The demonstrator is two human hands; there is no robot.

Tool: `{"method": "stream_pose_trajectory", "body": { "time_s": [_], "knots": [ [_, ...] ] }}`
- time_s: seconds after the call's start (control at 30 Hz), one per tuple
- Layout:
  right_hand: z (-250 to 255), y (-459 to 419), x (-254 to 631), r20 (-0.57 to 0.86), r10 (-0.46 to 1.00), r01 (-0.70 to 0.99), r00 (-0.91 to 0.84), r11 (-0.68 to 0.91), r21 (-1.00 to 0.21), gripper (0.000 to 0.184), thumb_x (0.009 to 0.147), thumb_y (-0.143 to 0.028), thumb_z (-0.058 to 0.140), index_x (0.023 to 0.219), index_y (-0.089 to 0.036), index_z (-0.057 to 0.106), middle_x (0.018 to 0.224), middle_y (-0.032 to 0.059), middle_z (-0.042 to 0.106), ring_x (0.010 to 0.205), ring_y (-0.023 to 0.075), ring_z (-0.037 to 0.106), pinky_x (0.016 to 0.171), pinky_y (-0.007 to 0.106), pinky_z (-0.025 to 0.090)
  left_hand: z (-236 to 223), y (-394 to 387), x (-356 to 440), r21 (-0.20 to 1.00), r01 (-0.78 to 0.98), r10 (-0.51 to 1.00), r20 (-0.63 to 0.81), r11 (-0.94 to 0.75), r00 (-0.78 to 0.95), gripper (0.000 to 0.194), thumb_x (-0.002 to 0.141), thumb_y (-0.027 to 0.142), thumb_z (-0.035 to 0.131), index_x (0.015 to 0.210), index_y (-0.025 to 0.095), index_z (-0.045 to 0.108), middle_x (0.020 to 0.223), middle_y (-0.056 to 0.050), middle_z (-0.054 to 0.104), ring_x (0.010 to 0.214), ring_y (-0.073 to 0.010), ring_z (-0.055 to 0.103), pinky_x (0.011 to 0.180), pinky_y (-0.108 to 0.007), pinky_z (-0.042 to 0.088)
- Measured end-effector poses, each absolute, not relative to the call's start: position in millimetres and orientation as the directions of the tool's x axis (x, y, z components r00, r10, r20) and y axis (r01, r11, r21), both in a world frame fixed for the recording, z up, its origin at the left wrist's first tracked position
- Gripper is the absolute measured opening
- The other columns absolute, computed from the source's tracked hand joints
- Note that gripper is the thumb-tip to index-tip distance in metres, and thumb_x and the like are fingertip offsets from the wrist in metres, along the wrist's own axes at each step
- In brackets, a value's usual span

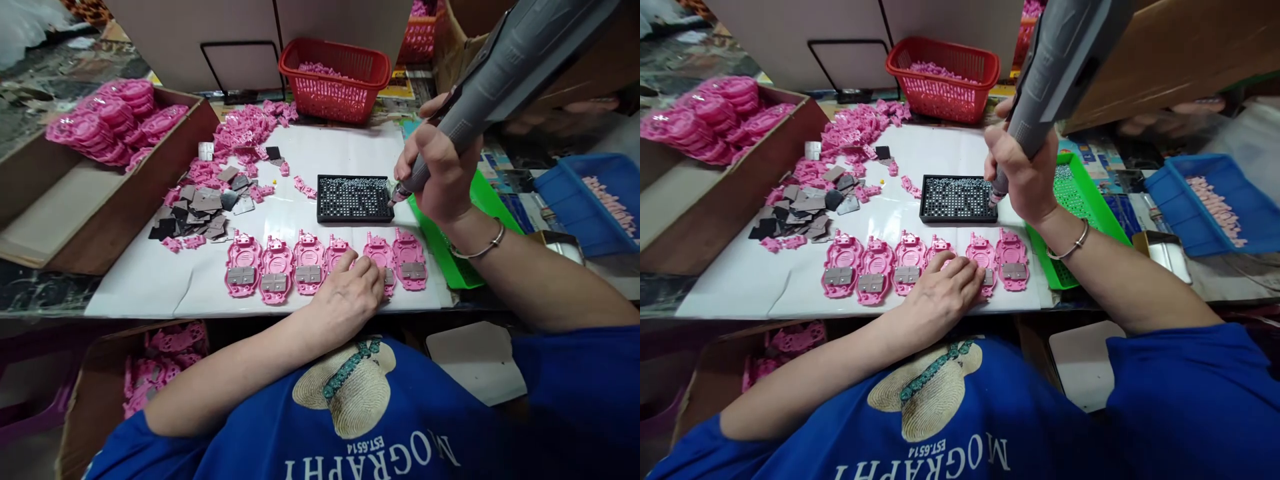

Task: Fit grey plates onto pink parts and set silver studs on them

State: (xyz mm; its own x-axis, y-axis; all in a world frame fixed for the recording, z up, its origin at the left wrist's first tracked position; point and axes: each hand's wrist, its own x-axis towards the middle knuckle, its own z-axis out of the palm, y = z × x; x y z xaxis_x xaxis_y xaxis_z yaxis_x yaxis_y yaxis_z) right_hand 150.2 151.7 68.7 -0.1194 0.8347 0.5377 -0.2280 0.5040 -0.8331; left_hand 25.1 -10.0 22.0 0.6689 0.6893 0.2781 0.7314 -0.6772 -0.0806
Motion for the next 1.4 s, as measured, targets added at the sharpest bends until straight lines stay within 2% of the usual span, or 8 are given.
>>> {"method": "stream_pose_trajectory", "body": {
  "time_s": [0.17, 0.4, 0.83, 1.0, 1.1, 1.2, 1.3, 1.4],
  "knots": [
    [60, 159, 151, 0.564, 0.819, -0.211, -0.109, 0.536, -0.818, 0.033, 0.074, -0.052, 0.074, 0.092, -0.034, 0.053, 0.063, -0.0088, 0.050, 0.041, 0.0095, 0.039, 0.040, 0.030, 0.032, 25, -10, 25, -0.091, 0.728, 0.686, 0.271, -0.680, 0.675, 0.026, 0.098, 0.019, 0.050, 0.116, 0.004, 0.061, 0.098, -0.010, 0.067, 0.093, -0.0226, 0.057, 0.095, -0.042, 0.039],
    [63, 154, 153, 0.522, 0.843, -0.229, -0.132, 0.486, -0.843, 0.020, 0.078, -0.043, 0.071, 0.091, -0.036, 0.058, 0.058, -0.0081, 0.045, 0.044, 0.0119, 0.042, 0.045, 0.030, 0.033, 22, -9, 25, -0.062, 0.733, 0.695, 0.274, -0.677, 0.665, 0.027, 0.100, 0.023, 0.049, 0.115, 0.004, 0.061, 0.097, -0.010, 0.066, 0.095, -0.0230, 0.057, 0.095, -0.042, 0.039],
    [65, 156, 152, 0.504, 0.857, -0.233, -0.106, 0.471, -0.851, 0.025, 0.071, -0.046, 0.073, 0.088, -0.036, 0.057, 0.056, -0.0086, 0.046, 0.042, 0.0112, 0.040, 0.041, 0.030, 0.032, 22, -9, 25, -0.040, 0.741, 0.706, 0.270, -0.671, 0.654, 0.025, 0.099, 0.021, 0.049, 0.116, 0.006, 0.060, 0.098, -0.009, 0.066, 0.095, -0.0222, 0.057, 0.093, -0.042, 0.041],
    [79, 146, 149, 0.540, 0.840, -0.307, -0.062, 0.498, -0.811, 0.019, 0.074, -0.040, 0.071, 0.088, -0.033, 0.060, 0.057, -0.0074, 0.046, 0.042, 0.0119, 0.040, 0.042, 0.031, 0.031, 22, -8, 24, 0.035, 0.750, 0.721, 0.308, -0.660, 0.620, 0.029, 0.100, 0.032, 0.050, 0.111, 0.009, 0.063, 0.102, -0.011, 0.069, 0.095, -0.0223, 0.058, 0.093, -0.042, 0.041],
    [94, 130, 148, 0.529, 0.845, -0.343, -0.079, 0.475, -0.810, 0.015, 0.076, -0.038, 0.069, 0.088, -0.033, 0.061, 0.059, -0.0061, 0.045, 0.044, 0.0122, 0.038, 0.042, 0.031, 0.033, 25, -6, 18, 0.147, 0.763, 0.733, 0.437, -0.630, 0.521, 0.030, 0.099, 0.038, 0.052, 0.110, 0.013, 0.065, 0.113, -0.010, 0.069, 0.097, -0.0222, 0.060, 0.088, -0.040, 0.044],
    [110, 110, 148, 0.536, 0.833, -0.410, -0.138, 0.445, -0.796, 0.012, 0.079, -0.038, 0.065, 0.087, -0.030, 0.061, 0.059, -0.0056, 0.042, 0.043, 0.0114, 0.037, 0.041, 0.030, 0.034, 31, 0, 10, 0.390, 0.746, 0.796, 0.527, -0.539, 0.299, 0.030, 0.097, 0.037, 0.057, 0.112, 0.012, 0.064, 0.104, -0.010, 0.070, 0.092, -0.0199, 0.061, 0.080, -0.035, 0.047],
    [119, 91, 149, 0.558, 0.809, -0.466, -0.185, 0.428, -0.775, 0.014, 0.081, -0.039, 0.064, 0.086, -0.026, 0.060, 0.058, -0.0056, 0.041, 0.040, 0.0111, 0.038, 0.038, 0.029, 0.034, 34, 8, 6, 0.604, 0.633, 0.850, 0.495, -0.484, 0.178, 0.031, 0.094, 0.037, 0.061, 0.112, 0.012, 0.065, 0.097, -0.009, 0.070, 0.089, -0.0172, 0.063, 0.079, -0.031, 0.050],
    [121, 79, 149, 0.533, 0.820, -0.472, -0.207, 0.393, -0.789, 0.021, 0.078, -0.044, 0.066, 0.090, -0.028, 0.059, 0.056, -0.0056, 0.041, 0.038, 0.0124, 0.038, 0.035, 0.030, 0.035, 33, 13, 6, 0.717, 0.508, 0.875, 0.445, -0.476, 0.192, 0.018, 0.093, 0.031, 0.064, 0.095, 0.014, 0.071, 0.085, -0.005, 0.070, 0.078, -0.0132, 0.064, 0.073, -0.026, 0.049]
  ]
}}
